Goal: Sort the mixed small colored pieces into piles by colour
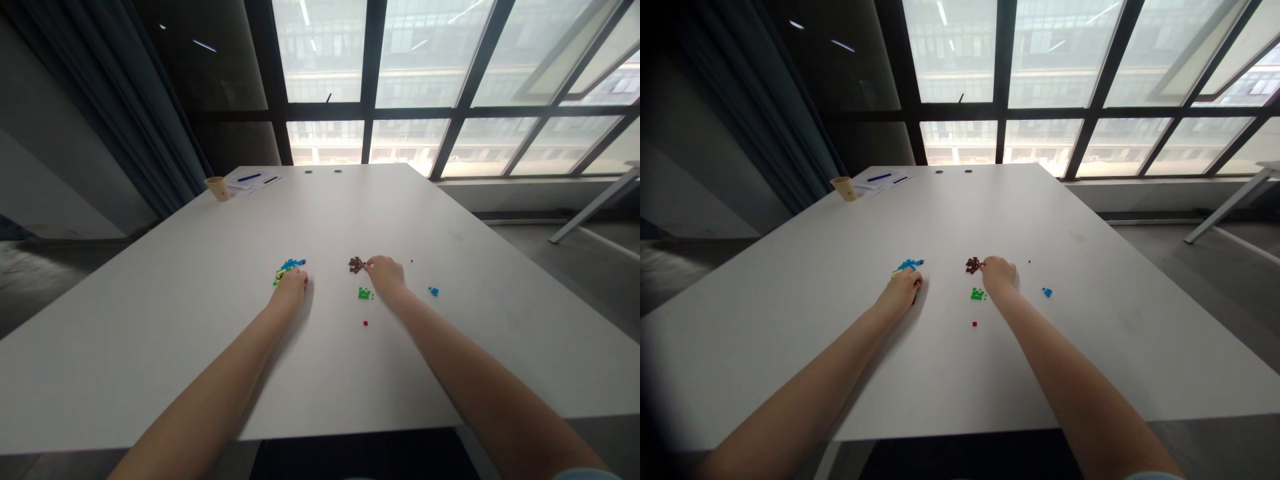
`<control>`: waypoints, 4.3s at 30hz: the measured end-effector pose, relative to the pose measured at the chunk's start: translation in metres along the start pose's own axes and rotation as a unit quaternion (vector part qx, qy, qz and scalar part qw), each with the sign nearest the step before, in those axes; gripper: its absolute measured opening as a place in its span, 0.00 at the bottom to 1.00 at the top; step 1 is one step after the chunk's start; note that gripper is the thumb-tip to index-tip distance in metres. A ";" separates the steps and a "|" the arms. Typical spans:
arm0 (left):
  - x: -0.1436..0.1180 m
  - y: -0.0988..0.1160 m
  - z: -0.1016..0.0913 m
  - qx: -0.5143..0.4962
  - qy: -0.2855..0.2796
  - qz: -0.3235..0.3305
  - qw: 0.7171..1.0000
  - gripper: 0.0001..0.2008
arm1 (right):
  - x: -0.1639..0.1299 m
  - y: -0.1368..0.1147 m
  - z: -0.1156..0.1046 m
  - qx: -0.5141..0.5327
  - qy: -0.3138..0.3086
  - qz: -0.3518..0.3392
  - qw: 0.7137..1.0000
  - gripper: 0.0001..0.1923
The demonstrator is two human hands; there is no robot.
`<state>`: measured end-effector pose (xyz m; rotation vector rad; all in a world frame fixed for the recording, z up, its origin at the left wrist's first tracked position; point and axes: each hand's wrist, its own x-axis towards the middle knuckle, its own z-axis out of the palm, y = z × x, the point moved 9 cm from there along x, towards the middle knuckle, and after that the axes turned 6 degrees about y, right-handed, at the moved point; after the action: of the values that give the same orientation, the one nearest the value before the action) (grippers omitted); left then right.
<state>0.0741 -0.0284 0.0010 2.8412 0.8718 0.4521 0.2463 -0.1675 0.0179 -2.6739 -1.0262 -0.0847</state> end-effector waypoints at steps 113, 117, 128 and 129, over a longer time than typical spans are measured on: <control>-0.007 0.035 -0.004 0.082 -0.083 0.021 0.993 0.09 | -0.018 0.036 -0.007 0.190 0.047 -0.086 0.977 0.14; -0.002 0.033 -0.002 0.087 -0.055 0.030 0.994 0.11 | -0.019 0.035 -0.006 0.192 0.044 -0.092 0.976 0.13; 0.001 0.024 0.001 0.018 -0.058 0.019 0.998 0.11 | -0.023 0.035 -0.011 0.201 0.054 -0.103 0.973 0.13; 0.002 0.023 0.002 0.016 -0.059 0.018 0.998 0.11 | -0.023 0.035 -0.011 0.202 0.053 -0.102 0.973 0.13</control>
<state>0.0885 -0.0461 0.0045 2.8824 0.8151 0.2718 0.2530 -0.2105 0.0162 -2.1734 -1.1427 -0.0511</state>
